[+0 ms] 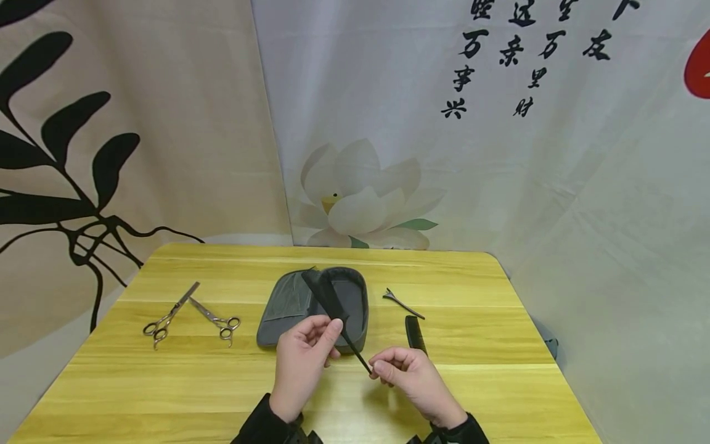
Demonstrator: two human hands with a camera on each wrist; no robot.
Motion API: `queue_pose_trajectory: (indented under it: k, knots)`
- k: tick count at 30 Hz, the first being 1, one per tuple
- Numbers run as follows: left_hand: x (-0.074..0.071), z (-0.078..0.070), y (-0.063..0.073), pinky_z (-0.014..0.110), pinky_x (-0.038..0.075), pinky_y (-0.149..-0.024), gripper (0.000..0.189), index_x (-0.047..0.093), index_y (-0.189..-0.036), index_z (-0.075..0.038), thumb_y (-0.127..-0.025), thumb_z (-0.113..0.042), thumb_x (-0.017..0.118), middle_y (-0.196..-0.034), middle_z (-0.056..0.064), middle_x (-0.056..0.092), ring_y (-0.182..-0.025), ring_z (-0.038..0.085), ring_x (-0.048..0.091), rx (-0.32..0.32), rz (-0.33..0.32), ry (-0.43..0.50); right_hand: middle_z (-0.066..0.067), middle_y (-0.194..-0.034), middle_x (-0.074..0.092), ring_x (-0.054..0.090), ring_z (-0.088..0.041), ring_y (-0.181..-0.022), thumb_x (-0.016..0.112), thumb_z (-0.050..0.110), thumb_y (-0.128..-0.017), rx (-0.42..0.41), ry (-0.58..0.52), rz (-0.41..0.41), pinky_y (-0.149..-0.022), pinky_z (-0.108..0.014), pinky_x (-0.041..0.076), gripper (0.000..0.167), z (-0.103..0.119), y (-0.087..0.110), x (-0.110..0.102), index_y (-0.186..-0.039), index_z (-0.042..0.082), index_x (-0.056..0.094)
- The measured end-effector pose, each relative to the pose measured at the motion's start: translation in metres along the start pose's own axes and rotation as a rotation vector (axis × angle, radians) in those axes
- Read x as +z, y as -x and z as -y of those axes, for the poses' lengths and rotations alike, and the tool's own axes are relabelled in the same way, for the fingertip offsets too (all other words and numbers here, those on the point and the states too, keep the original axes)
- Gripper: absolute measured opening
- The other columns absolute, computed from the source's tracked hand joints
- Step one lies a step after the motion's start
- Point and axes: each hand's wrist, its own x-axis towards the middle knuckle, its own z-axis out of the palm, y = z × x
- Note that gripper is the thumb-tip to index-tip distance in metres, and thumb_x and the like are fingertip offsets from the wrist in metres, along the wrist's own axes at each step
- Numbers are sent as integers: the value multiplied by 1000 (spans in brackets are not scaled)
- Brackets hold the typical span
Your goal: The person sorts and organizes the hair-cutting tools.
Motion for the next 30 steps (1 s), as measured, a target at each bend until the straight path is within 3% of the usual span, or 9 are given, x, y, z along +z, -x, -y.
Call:
queue_pose_trajectory:
  k: [6, 11, 17, 21, 30]
  knots:
    - [-11, -7, -14, 28, 54, -53, 20, 78, -108, -9, -100, -27, 79, -77, 2, 73, -59, 17, 69, 3, 8, -43, 9, -95, 80, 68, -6, -88, 65, 16, -108, 3, -18, -29, -78, -22, 54, 32, -1, 3, -7, -119, -14, 67]
    - [-21, -16, -38, 26, 54, -54, 29, 79, -115, -9, -100, -34, 78, -80, 5, 74, -64, 20, 70, -33, 89, -129, 8, -95, 80, 67, -8, -88, 66, 18, -107, 41, -36, -70, -79, -23, 54, 21, -1, 4, -12, -114, 0, 73]
    - [-22, -9, -81, 27, 51, -55, 29, 78, -115, -6, -103, -32, 75, -87, 4, 77, -64, 19, 67, -150, 278, -220, 9, -92, 78, 62, -7, -80, 66, 24, -108, 58, -23, -114, -77, -24, 52, 21, -1, 3, -18, -110, 5, 74]
    - [-19, -1, -103, 27, 49, -54, 28, 77, -115, -3, -104, -29, 72, -90, 8, 75, -60, 15, 65, -230, 355, -290, 9, -92, 78, 62, -9, -79, 66, 25, -108, 66, -37, -121, -77, -25, 52, 18, -1, 2, -20, -107, 9, 75]
    - [-3, 9, -119, 19, 47, -48, 35, 68, -130, 6, -106, -19, 68, -100, 14, 81, -52, 5, 63, -451, 411, -330, 9, -92, 78, 62, -11, -79, 65, 25, -109, 60, -50, -120, -77, -26, 53, 20, -4, 4, -20, -108, 7, 74]
